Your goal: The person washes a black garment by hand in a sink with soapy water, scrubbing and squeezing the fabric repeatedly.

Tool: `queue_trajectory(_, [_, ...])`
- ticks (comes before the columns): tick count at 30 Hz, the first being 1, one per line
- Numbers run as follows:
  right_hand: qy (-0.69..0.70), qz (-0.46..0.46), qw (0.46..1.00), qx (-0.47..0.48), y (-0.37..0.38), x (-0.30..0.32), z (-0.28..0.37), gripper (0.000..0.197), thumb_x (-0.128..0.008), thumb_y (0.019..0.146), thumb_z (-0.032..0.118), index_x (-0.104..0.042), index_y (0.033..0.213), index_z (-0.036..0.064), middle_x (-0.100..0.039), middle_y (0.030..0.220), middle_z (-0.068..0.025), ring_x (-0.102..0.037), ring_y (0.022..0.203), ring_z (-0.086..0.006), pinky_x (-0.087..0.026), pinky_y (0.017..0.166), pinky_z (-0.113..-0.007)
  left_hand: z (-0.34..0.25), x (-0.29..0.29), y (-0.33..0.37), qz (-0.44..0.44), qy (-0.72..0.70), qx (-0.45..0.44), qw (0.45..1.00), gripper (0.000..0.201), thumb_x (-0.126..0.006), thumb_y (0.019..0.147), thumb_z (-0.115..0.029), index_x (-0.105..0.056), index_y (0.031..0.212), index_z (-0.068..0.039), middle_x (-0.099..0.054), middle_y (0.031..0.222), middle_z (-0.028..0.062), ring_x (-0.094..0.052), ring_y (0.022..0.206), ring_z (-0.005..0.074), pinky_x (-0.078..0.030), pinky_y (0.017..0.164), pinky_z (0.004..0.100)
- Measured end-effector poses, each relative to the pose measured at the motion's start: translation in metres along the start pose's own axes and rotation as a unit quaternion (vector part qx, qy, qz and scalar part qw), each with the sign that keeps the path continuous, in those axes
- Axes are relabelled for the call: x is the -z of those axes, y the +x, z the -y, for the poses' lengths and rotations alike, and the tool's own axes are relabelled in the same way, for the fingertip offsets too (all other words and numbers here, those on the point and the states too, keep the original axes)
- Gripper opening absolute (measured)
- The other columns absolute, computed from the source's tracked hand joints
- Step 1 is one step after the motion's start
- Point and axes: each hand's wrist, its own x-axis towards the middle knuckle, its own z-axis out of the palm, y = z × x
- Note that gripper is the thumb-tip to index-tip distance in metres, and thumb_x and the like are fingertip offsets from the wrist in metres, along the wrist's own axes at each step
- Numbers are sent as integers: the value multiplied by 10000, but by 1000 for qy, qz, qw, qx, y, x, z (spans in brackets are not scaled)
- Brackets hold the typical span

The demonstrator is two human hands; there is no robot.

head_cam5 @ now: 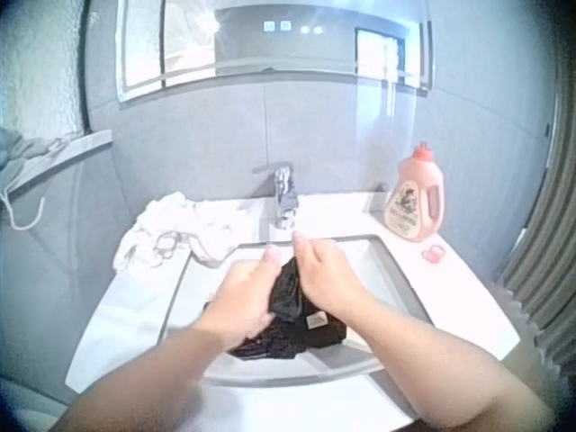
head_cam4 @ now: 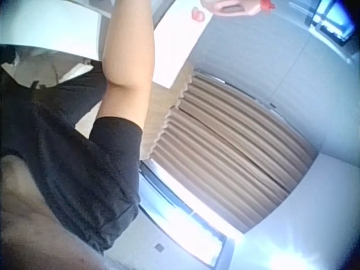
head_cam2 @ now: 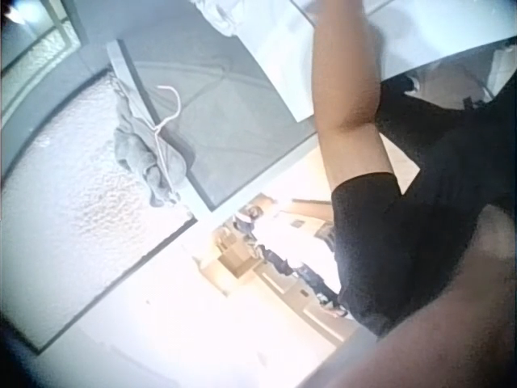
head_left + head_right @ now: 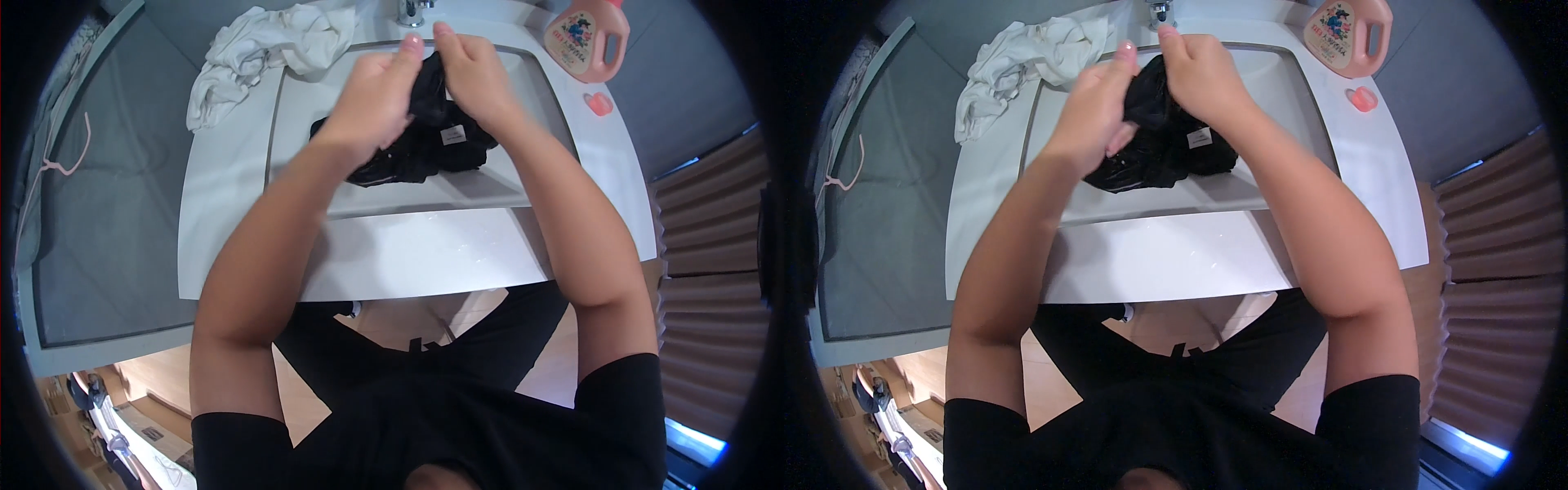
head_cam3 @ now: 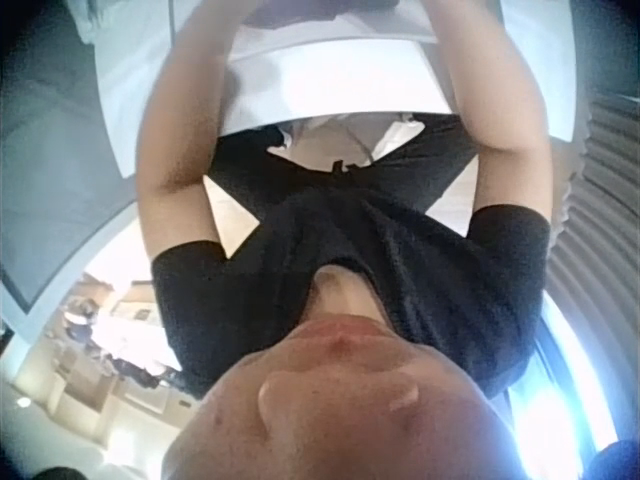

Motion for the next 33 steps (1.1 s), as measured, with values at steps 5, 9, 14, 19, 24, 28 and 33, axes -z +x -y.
queue_trajectory(5, [167,85,979,-83,-15,9,15,553,-446,1051,423,-588,745,-16,-512,539,-31,-491,489,-111,-396,479,-302,15,34,12,33,-62,-47,996,497,-471,1014,-535,-509,1145,-57,-632,944,105,-600,709,152,-499,482,266])
queue_trajectory(9, [154,144,973,-94,-18,4,17,519,-434,1060,391,-575,737,9,-529,554,-26,-484,472,-102,-392,456,-289,13,20,2,147,0,-19,989,550,-495,1000,-537,-520,1249,-47,-631,1122,113,-634,924,156,-605,668,350])
queue_trajectory(14, [121,138,982,-34,-19,4,13,471,-430,1063,380,-585,806,17,-552,596,-26,-478,469,-91,-383,448,-261,13,18,4,100,161,-49,981,350,-518,1040,-320,-647,1002,3,-656,822,34,-615,759,109,-542,608,274])
queue_trajectory(19, [173,239,954,-56,-14,14,11,523,-392,1061,455,-614,865,24,-556,591,-25,-488,484,-91,-375,464,-244,13,31,10,81,81,-158,981,328,-487,1056,-279,-631,1017,13,-644,812,54,-599,690,113,-521,607,255])
queue_trajectory(24, [171,366,914,-51,-1,19,-12,441,-547,1000,398,-637,793,19,-567,578,-19,-539,521,-120,-434,536,-260,8,48,23,-37,-18,-214,976,328,-459,1065,-291,-579,983,3,-651,830,103,-615,692,171,-526,583,310])
queue_trajectory(28, [142,378,914,-26,2,18,-19,330,-643,951,317,-643,791,28,-545,569,-2,-526,548,-98,-409,546,-272,5,66,24,-52,-31,-222,973,305,-449,1067,-276,-561,988,-4,-643,845,108,-632,723,183,-535,586,314])
queue_trajectory(33, [135,334,933,15,-2,21,-13,274,-629,963,287,-647,862,33,-481,593,27,-456,542,-76,-344,523,-240,9,66,24,-9,-51,-167,985,223,-467,1040,-173,-551,1111,21,-652,958,139,-658,831,227,-562,690,345])
